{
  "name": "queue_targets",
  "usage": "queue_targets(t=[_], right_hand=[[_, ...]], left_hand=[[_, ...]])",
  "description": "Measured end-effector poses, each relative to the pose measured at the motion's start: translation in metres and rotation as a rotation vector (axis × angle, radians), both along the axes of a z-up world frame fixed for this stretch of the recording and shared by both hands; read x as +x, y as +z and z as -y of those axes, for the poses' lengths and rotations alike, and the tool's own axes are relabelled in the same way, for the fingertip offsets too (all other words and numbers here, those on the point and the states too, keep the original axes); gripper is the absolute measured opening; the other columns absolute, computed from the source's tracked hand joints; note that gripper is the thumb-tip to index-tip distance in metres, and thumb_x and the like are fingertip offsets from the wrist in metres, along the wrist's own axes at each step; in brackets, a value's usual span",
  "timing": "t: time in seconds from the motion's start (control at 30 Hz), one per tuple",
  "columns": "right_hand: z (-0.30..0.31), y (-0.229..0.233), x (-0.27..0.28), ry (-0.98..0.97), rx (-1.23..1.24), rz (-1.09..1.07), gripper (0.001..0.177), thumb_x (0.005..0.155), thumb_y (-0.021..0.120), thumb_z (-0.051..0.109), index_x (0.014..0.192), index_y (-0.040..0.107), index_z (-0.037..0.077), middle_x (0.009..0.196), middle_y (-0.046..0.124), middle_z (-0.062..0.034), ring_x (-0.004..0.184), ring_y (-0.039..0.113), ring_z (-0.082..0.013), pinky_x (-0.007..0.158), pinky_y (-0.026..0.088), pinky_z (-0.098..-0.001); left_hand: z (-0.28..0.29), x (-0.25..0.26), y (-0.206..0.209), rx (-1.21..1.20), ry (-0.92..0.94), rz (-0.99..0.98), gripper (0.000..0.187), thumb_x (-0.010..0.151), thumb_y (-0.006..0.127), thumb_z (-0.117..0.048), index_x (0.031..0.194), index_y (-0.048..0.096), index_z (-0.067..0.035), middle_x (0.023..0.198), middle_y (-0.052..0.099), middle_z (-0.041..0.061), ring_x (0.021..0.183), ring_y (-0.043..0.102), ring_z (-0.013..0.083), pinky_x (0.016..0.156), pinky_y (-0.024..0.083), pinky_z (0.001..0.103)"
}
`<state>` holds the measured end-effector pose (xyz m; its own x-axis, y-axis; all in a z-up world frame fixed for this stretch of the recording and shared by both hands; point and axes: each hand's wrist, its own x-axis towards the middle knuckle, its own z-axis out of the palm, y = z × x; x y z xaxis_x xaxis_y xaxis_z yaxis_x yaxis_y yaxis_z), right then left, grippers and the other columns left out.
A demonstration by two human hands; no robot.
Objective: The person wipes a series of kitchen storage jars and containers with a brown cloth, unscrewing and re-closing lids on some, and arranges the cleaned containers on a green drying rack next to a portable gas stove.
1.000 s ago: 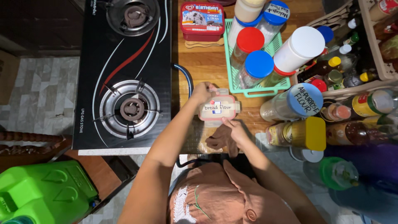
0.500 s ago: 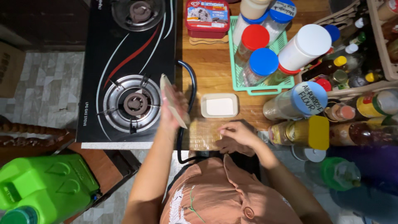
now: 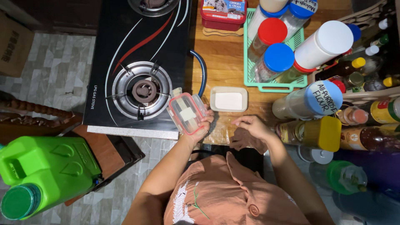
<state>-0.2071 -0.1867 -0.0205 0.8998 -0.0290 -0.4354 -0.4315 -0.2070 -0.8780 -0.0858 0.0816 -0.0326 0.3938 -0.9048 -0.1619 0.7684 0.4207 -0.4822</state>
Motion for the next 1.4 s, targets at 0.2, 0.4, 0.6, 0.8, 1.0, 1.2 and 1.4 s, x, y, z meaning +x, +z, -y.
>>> queue_targets(t=[0.2,0.4,0.6,0.8,1.0,1.2,1.4], right_hand=[[0.019,0.044,0.003,0.07,0.215,-0.025,0.032,0.089,0.066,0.01,0.121,0.071,0.012,0.114,0.075,-0.0053,0.105,0.067,-0.0135,0.093,0.053,-0.0285],[0.034,0.048,-0.009,0.028,0.492,-0.112,0.041,0.108,0.059,0.028,0.117,0.072,-0.009,0.116,0.074,-0.0125,0.106,0.067,-0.017,0.095,0.051,-0.0285],[0.039,0.032,-0.018,-0.312,0.481,-0.066,0.033,0.092,0.066,0.021,0.118,0.067,0.0,0.109,0.072,-0.0114,0.096,0.07,-0.0194,0.082,0.058,-0.0337],[0.061,0.007,0.008,-0.5,0.233,0.044,0.026,0.095,0.065,0.019,0.113,0.07,0.002,0.104,0.076,-0.0099,0.092,0.071,-0.0167,0.079,0.056,-0.0287],[0.071,-0.071,0.037,-0.581,-0.128,0.17,0.013,0.092,0.074,0.011,0.099,0.073,0.0,0.092,0.076,-0.0077,0.083,0.07,-0.0147,0.075,0.054,-0.0266],[0.061,-0.076,0.042,-0.583,-0.277,0.373,0.015,0.091,0.077,0.011,0.098,0.072,-0.001,0.09,0.077,-0.0111,0.082,0.073,-0.0157,0.073,0.056,-0.0284],[0.022,0.012,0.038,-0.539,-0.569,0.18,0.022,0.09,0.079,0.021,0.094,0.077,-0.001,0.085,0.076,-0.0183,0.075,0.075,-0.027,0.069,0.056,-0.0364]], left_hand=[[0.006,0.024,-0.037,0.331,-0.061,0.515,0.035,0.105,0.055,-0.025,0.13,0.059,-0.002,0.087,0.057,0.007,0.062,0.05,0.0152,0.045,0.043,0.025],[0.025,0.018,-0.01,1.554,-0.261,1.58,0.027,0.1,0.064,-0.021,0.119,0.07,-0.002,0.091,0.071,0.008,0.074,0.063,0.0146,0.065,0.051,0.027],[0.029,0.019,0.027,1.159,-0.112,1.522,0.035,0.09,0.075,-0.018,0.122,0.068,-0.007,0.099,0.076,0.007,0.087,0.068,0.0105,0.078,0.054,0.025],[0.038,0.051,0.037,1.466,0.039,1.65,0.032,0.083,0.082,-0.018,0.112,0.075,-0.005,0.093,0.076,0.011,0.08,0.068,0.0163,0.073,0.054,0.028],[0.062,0.059,0.042,1.828,0.097,1.639,0.028,0.081,0.082,-0.017,0.105,0.076,-0.004,0.094,0.074,0.017,0.084,0.074,0.0276,0.077,0.058,0.036],[0.065,0.058,0.052,1.827,0.165,1.66,0.026,0.084,0.078,-0.016,0.106,0.074,-0.003,0.098,0.074,0.018,0.089,0.073,0.0304,0.081,0.057,0.039],[0.058,0.042,0.079,2.071,0.265,1.864,0.032,0.074,0.086,-0.015,0.095,0.071,0.004,0.095,0.069,0.023,0.086,0.066,0.0398,0.077,0.054,0.047]])
